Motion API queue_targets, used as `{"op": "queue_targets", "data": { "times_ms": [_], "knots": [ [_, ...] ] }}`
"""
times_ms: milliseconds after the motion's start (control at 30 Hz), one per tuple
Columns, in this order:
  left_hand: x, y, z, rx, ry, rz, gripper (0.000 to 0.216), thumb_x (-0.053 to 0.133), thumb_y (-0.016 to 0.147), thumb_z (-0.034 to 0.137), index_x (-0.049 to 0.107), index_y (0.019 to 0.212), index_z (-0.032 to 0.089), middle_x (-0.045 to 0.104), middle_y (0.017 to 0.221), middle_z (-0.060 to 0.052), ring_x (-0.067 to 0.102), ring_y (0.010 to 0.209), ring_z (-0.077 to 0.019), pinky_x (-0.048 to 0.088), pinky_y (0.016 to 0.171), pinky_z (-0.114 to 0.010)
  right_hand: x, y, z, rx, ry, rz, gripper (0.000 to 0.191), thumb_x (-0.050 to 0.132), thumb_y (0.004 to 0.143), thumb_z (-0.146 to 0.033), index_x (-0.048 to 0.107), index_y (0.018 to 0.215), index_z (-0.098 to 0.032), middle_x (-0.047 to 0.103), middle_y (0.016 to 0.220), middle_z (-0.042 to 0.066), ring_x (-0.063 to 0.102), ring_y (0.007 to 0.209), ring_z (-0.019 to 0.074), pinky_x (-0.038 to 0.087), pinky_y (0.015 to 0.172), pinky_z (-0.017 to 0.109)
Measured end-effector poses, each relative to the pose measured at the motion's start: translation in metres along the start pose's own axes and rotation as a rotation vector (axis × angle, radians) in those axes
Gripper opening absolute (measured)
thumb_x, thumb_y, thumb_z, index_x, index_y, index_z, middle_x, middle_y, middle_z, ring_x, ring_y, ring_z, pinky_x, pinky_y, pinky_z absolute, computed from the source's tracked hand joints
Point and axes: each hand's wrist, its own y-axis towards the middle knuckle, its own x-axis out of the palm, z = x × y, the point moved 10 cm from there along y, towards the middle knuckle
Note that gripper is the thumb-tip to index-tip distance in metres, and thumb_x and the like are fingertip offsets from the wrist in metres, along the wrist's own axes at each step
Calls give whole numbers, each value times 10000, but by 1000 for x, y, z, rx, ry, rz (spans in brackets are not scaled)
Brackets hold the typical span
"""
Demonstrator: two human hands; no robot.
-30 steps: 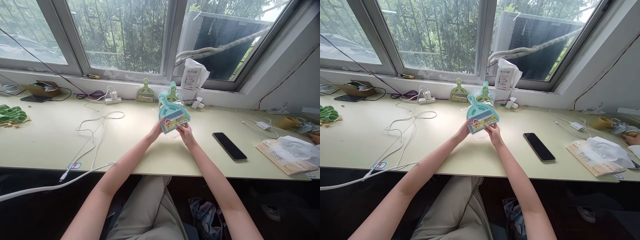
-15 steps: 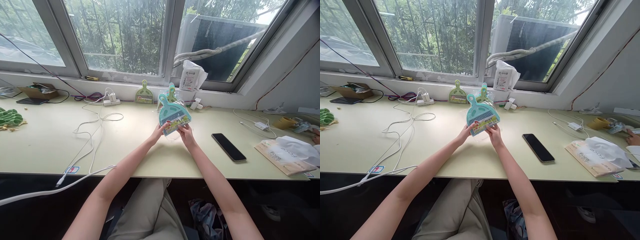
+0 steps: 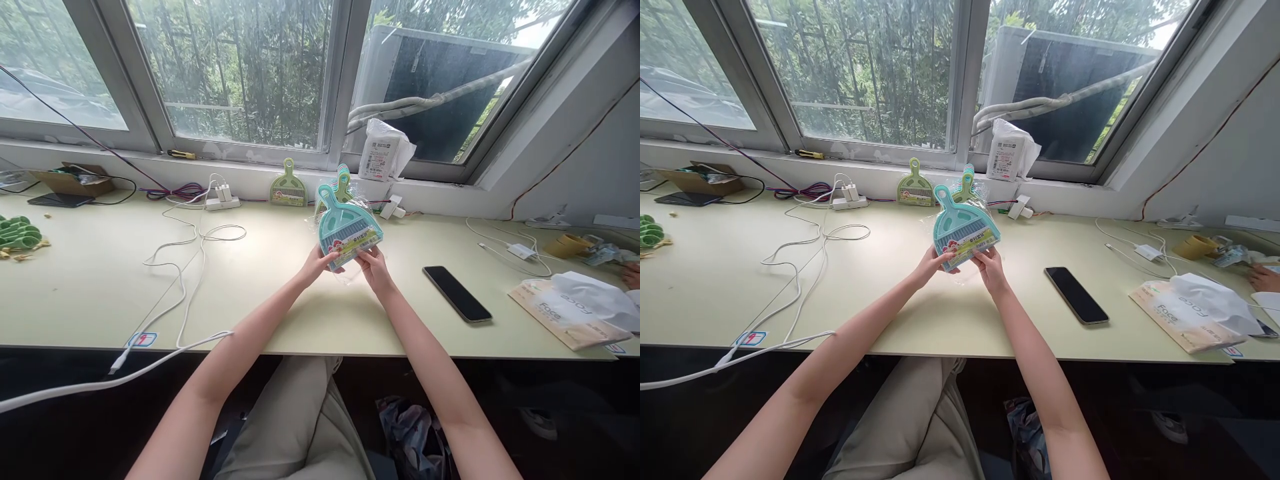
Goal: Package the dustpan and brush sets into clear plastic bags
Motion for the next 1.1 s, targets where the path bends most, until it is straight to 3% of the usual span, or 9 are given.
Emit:
{"op": "queue_targets", "data": {
  "times_ms": [300,467,567,633,700,767,867,967,1100],
  "knots": [
    [-5,0,2,4,-34,42,531,679,678,304,508,1142,113,668,1087,-161,681,651,-206,600,569,-368,5,-1,0,15,-51,-29,431,804,648,-282,604,1030,-266,706,1050,-10,633,1105,211,533,988,364],
    [-9,5,-7,6,-51,52,480,653,687,274,538,1124,115,670,1075,-146,682,690,-220,605,586,-397,3,2,3,109,-131,-82,436,767,695,-340,599,1090,-260,697,1102,5,690,988,208,560,930,362],
    [-25,11,-16,-8,-94,117,441,627,669,202,548,1096,121,672,1066,-121,674,745,-214,611,607,-401,-9,4,11,238,-266,-129,393,675,780,-444,611,1105,-234,693,1127,62,722,871,221,592,827,380],
    [-43,15,-21,-38,-146,173,422,598,658,152,552,1076,120,682,1029,-101,664,756,-194,614,628,-387,-25,7,9,228,-404,-67,336,587,844,-446,624,1085,-215,700,1109,90,725,832,216,595,780,385],
    [-61,18,-30,-119,-197,202,395,566,646,111,566,1041,108,695,938,-84,655,709,-170,611,627,-352,-44,10,-3,121,-644,76,264,503,891,-365,635,1057,-209,713,1063,88,718,821,208,588,771,399],
    [-78,19,-35,-184,-234,214,352,549,657,98,588,1007,85,698,875,-88,653,693,-163,603,613,-302,-47,10,-20,-77,-969,177,274,450,888,-231,635,1091,-231,694,1117,70,688,940,225,570,818,426],
    [-96,17,-39,-245,-292,227,316,546,684,95,602,994,71,704,864,-96,662,706,-162,593,610,-255,-14,3,-28,-405,-1375,59,526,411,811,-45,573,1241,-300,526,1384,8,497,1260,243,502,960,447],
    [-100,16,-38,-243,-316,210,317,563,694,96,601,1008,75,707,873,-92,662,690,-161,596,600,-258,8,-2,-19,-545,-1516,-97,621,429,780,-15,502,1322,-309,459,1438,-12,389,1339,241,438,1032,470],
    [-90,15,-39,-252,-292,159,294,572,696,113,604,987,85,705,849,-88,658,667,-165,591,559,-264,6,-6,-34,-651,-1509,-9,465,424,813,-47,619,1167,-277,533,1339,21,441,1252,261,421,1019,469]
  ]
}}
